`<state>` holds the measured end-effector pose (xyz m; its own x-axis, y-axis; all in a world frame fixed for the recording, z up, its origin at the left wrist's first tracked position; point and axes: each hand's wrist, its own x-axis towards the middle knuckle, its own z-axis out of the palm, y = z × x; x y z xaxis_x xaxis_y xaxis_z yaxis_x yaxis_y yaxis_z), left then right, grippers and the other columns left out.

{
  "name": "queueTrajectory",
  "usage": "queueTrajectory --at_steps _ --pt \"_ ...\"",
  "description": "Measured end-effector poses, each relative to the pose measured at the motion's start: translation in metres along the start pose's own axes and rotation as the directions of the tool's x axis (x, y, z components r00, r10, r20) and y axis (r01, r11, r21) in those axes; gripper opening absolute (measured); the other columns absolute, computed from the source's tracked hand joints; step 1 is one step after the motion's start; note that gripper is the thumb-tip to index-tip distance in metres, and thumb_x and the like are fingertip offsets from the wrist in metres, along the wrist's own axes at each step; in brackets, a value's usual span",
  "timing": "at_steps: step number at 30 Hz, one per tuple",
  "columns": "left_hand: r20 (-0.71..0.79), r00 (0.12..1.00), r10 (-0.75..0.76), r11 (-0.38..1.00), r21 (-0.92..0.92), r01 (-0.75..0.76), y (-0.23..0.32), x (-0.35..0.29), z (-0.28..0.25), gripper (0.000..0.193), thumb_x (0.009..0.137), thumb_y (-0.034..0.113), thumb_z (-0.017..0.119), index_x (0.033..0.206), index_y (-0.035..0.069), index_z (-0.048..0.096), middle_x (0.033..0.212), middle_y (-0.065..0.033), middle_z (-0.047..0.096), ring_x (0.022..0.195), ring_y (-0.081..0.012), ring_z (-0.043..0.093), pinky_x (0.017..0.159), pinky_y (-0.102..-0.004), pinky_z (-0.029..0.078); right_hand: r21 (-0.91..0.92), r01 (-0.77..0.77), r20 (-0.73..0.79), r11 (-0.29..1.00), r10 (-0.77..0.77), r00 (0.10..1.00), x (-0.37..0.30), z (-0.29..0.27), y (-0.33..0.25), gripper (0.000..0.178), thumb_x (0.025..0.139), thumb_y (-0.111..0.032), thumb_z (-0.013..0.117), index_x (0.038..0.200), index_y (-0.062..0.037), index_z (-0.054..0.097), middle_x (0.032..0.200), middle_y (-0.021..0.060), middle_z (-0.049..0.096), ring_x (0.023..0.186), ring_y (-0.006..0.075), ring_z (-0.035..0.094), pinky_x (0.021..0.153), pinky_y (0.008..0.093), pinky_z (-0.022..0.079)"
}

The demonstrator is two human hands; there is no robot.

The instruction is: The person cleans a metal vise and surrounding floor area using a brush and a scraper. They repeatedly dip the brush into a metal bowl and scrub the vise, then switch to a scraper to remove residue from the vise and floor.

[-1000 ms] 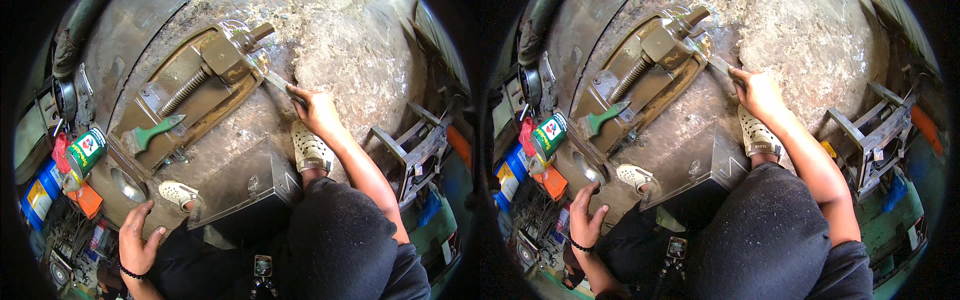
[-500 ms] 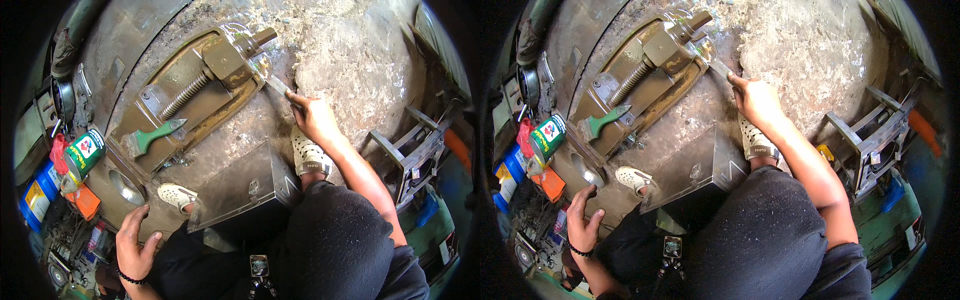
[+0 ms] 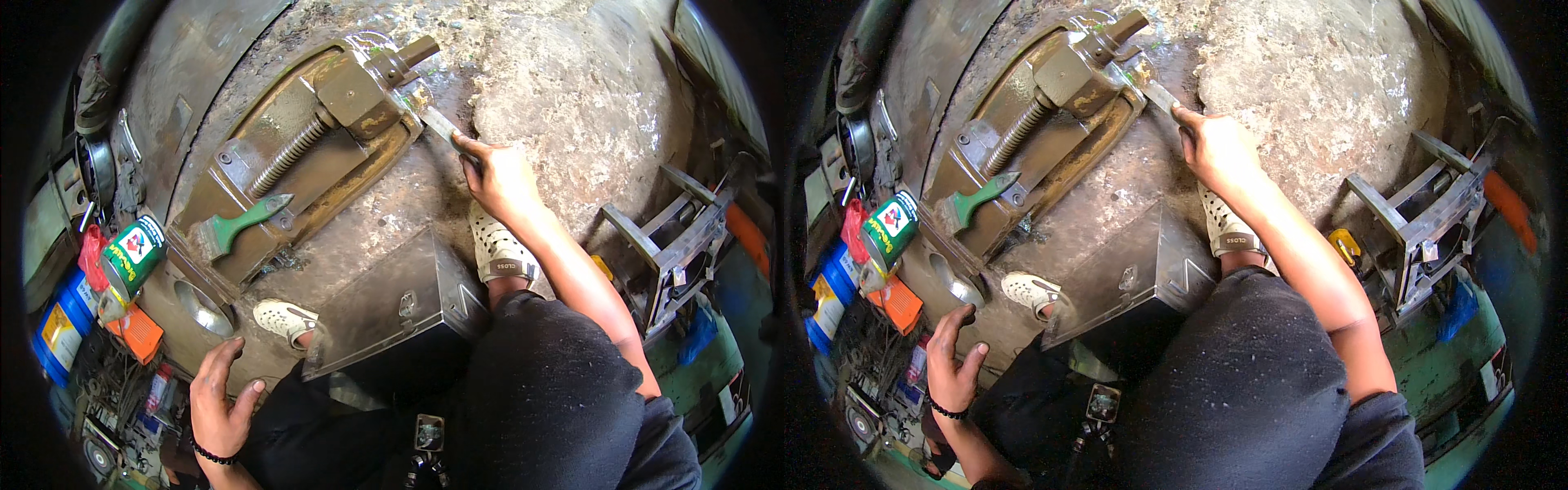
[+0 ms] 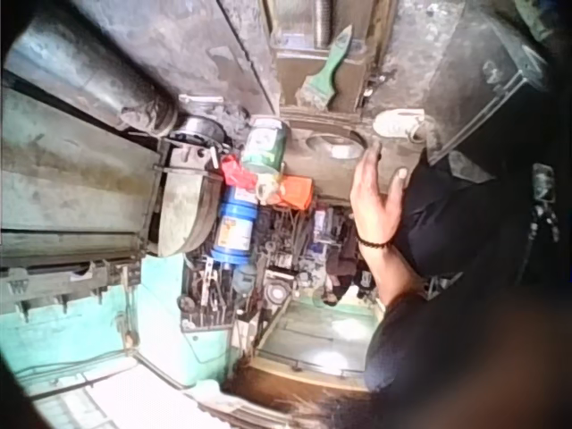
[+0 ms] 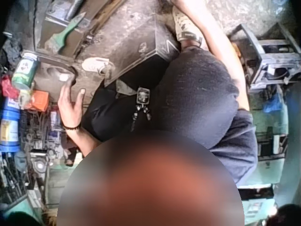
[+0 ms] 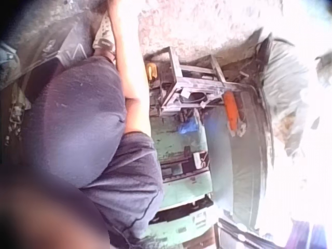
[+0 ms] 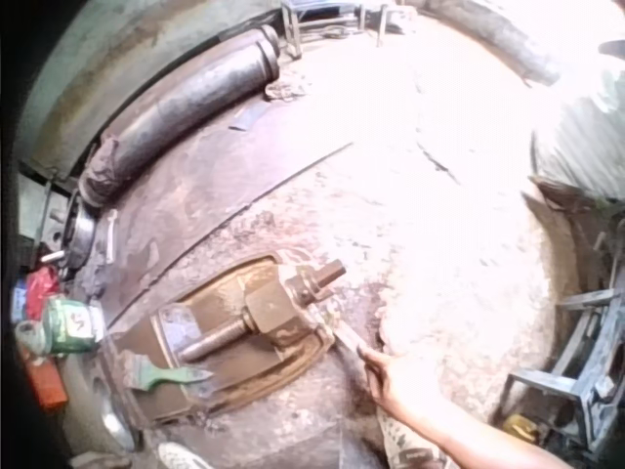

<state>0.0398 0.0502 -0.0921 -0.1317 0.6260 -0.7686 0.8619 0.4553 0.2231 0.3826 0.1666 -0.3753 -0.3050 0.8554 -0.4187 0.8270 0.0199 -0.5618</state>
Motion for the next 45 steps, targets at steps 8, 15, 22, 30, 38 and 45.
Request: queueTrajectory --at_steps 8,15,22,30,38,45 --pt "-0.017 1.0 0.019 1.0 -0.012 -0.019 0.002 -0.001 0.002 0.057 0.076 0.008 0.076 0.129 -0.004 0.059 0.126 -0.0247 0.063 0.117 -0.0406 0.062 0.103 -0.0415 0.047 -0.057 0.032 -0.007 0.998 -0.033 0.999 -0.005 0.001 0.003 0.036 0.087 -0.012 0.066 0.123 -0.0132 0.071 0.095 0.0183 0.073 0.085 0.0353 0.071 0.08 0.0445 0.057" --pt "-0.027 0.999 0.048 0.997 0.056 -0.046 0.011 0.0 0.004 0.056 0.076 0.006 0.076 0.129 -0.004 0.059 0.126 -0.0243 0.063 0.117 -0.0398 0.062 0.102 -0.0417 0.048 0.115 0.143 -0.155 0.983 -0.124 0.98 -0.005 0.013 0.016 0.036 0.086 -0.012 0.066 0.122 -0.0131 0.071 0.085 0.0163 0.073 0.078 0.0364 0.071 0.074 0.0466 0.058" --pt "-0.021 0.999 0.043 0.998 0.053 -0.042 0.021 0.002 0.011 0.055 0.076 0.006 0.076 0.128 -0.003 0.061 0.125 -0.0239 0.064 0.116 -0.04 0.062 0.102 -0.0418 0.048 0.0 0.089 -0.063 0.996 -0.089 0.994 0.014 0.009 0.009 0.037 0.089 -0.017 0.064 0.125 -0.0159 0.07 0.088 0.0189 0.072 0.081 0.0365 0.071 0.075 0.0472 0.057" --pt "-0.051 0.999 0.011 1.0 0.021 -0.01 0.017 -0.005 0.01 0.055 0.076 0.007 0.077 0.128 -0.003 0.061 0.125 -0.0235 0.064 0.117 -0.0396 0.062 0.102 -0.0417 0.048 0.033 0.037 -0.062 0.999 -0.035 0.998 0.006 0.01 0.0 0.033 0.091 -0.017 0.066 0.123 -0.015 0.072 0.089 0.0213 0.072 0.082 0.0367 0.072 0.076 0.0449 0.057" --pt "-0.078 0.996 0.035 0.999 0.004 -0.035 0.016 -0.004 0.009 0.054 0.077 0.008 0.077 0.128 -0.003 0.061 0.125 -0.0236 0.064 0.117 -0.0398 0.062 0.102 -0.0423 0.048 0.011 0.003 -0.09 1.0 -0.002 0.996 0.014 0.01 -0.01 0.033 0.092 -0.019 0.062 0.124 -0.0133 0.069 0.082 0.02 0.071 0.077 0.0383 0.071 0.071 0.0493 0.057" --pt "-0.064 0.998 0.022 1.0 0.007 -0.021 0.016 -0.002 0.01 0.053 0.077 0.006 0.072 0.127 -0.006 0.059 0.123 -0.0224 0.065 0.116 -0.0366 0.062 0.104 -0.0404 0.046 -0.034 0.001 -0.039 0.999 -0.003 0.999 0.013 0.002 -0.01 0.034 0.091 -0.018 0.063 0.124 -0.014 0.07 0.086 0.0216 0.071 0.079 0.0391 0.071 0.074 0.048 0.058"
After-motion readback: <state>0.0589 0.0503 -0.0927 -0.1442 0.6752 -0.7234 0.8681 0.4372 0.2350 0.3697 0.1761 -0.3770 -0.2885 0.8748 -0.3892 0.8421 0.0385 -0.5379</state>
